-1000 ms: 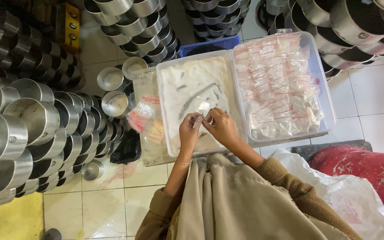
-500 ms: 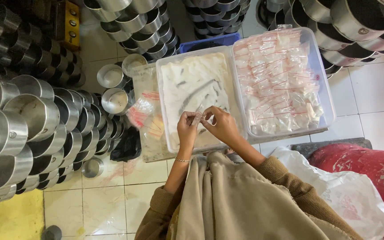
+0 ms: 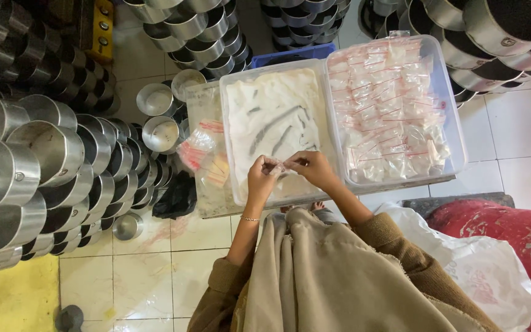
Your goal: The person scoops white powder into small plastic bags, then places the filled bags into a larger container.
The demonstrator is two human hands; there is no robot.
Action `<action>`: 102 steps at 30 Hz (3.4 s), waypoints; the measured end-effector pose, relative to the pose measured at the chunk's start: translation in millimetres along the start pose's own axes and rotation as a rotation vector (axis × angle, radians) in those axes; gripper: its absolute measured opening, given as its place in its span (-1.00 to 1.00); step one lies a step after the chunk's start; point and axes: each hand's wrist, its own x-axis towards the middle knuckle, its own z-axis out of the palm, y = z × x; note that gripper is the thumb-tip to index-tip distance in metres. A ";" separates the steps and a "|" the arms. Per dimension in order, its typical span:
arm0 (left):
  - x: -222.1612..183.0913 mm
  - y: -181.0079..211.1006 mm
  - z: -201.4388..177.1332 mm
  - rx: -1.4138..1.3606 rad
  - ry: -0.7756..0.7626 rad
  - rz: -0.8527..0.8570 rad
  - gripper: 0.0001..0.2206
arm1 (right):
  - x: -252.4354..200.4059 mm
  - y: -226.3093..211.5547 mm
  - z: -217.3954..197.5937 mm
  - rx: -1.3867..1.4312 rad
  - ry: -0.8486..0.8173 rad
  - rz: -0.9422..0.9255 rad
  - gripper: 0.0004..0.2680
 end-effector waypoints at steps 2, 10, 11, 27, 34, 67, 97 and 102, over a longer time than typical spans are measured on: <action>0.3 -13.7 1.7 0.038 0.047 0.005 -0.86 | -5.3 -10.4 8.1 -0.087 0.124 -0.054 -0.88; -10.7 21.5 21.2 0.293 0.207 0.162 -0.76 | -14.7 -31.3 22.0 -0.321 0.376 -0.204 -0.90; -14.0 35.4 27.7 0.268 0.208 0.066 -0.71 | -14.1 -33.0 19.4 -0.344 0.380 -0.194 -0.90; -20.7 38.0 18.3 0.445 0.168 0.247 -0.86 | -26.6 -63.8 -8.5 -0.277 0.270 -0.226 -0.86; -13.9 23.1 7.8 0.412 0.255 0.237 -0.93 | -44.5 23.0 -16.7 -0.961 0.156 0.095 -0.76; -2.8 36.0 -60.9 0.419 0.564 0.287 -0.86 | -9.5 39.0 16.8 0.167 0.163 -0.097 -0.77; 38.0 10.6 -50.2 0.479 0.417 0.219 -0.88 | -6.2 28.6 -19.9 0.349 0.182 0.102 -0.71; 38.1 8.4 -47.1 0.484 0.388 0.211 -0.87 | -4.0 40.4 -25.3 0.387 0.208 0.094 -0.69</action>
